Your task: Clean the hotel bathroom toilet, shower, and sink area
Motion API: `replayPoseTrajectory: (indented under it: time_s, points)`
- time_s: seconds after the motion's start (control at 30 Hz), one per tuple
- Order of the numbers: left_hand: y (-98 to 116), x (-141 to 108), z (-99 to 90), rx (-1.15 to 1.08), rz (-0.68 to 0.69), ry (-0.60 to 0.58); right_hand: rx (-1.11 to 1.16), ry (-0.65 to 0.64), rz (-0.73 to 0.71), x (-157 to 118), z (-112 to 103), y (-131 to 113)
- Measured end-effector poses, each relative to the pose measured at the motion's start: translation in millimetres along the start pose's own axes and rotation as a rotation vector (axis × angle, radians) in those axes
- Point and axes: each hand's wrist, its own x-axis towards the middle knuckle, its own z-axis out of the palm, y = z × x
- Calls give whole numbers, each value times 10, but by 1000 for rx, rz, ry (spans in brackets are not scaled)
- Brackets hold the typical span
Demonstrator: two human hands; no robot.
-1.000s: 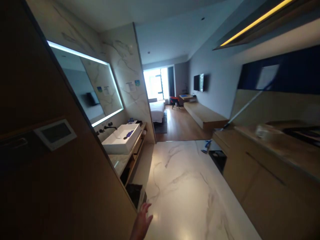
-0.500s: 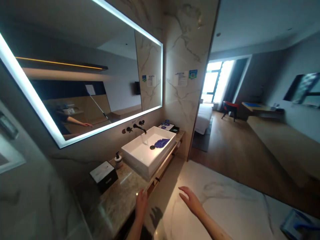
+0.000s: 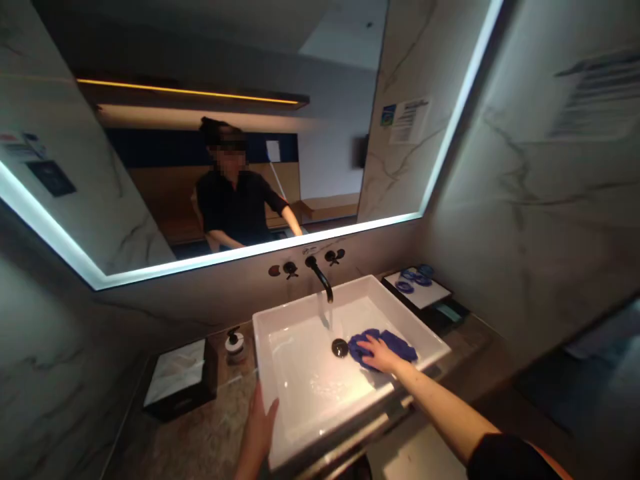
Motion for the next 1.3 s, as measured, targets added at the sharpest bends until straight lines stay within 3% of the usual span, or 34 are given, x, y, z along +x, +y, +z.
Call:
replayPoseTrajectory:
  time_s: [0.07,0.1,0.2,0.3,0.37,0.47,0.63,0.7,0.77,0.87,0.97,1.03,1.13,1.3]
  points:
    - [151,-4,132,106,-118,31,-107,-192,-48,358,117,349]
    - [240,-21,179,148,-174,42,-156,-219,-97,502,149,507]
    - [511,-57,252,259,-281,47,-218,-129,-272,930,99,833]
    - [699,-43,273,378,-348,30,-211,-88,-385,1422,-37,853]
    - [754,-22,290,425,-384,33,-216,-109,-472,1736,-72,688]
    - [746,-3,329,407,-362,76,-220,-150,-685,2068,30,225]
    - [609,-7,343,280,-318,154,-163,-254,-955,2206,383,-675]
    - [586,-3,293,224,-317,170,-111,-291,-1077,2224,436,-844]
    - [633,24,218,220,-271,220,-95,-322,-1106,2254,406,-814]
    - [853,161,162,208,-108,314,-131,-281,-962,2260,285,-439]
    - [1159,482,358,-31,-89,202,-166,-113,-677,2173,200,115]
    - [1338,806,671,-254,-184,34,-144,0,-446,2103,166,465]
    - [1555,1379,1314,-505,-349,-165,44,138,-109,2046,93,886]
    - [1912,2156,2316,-558,-338,-263,593,580,217,2159,-111,1255]
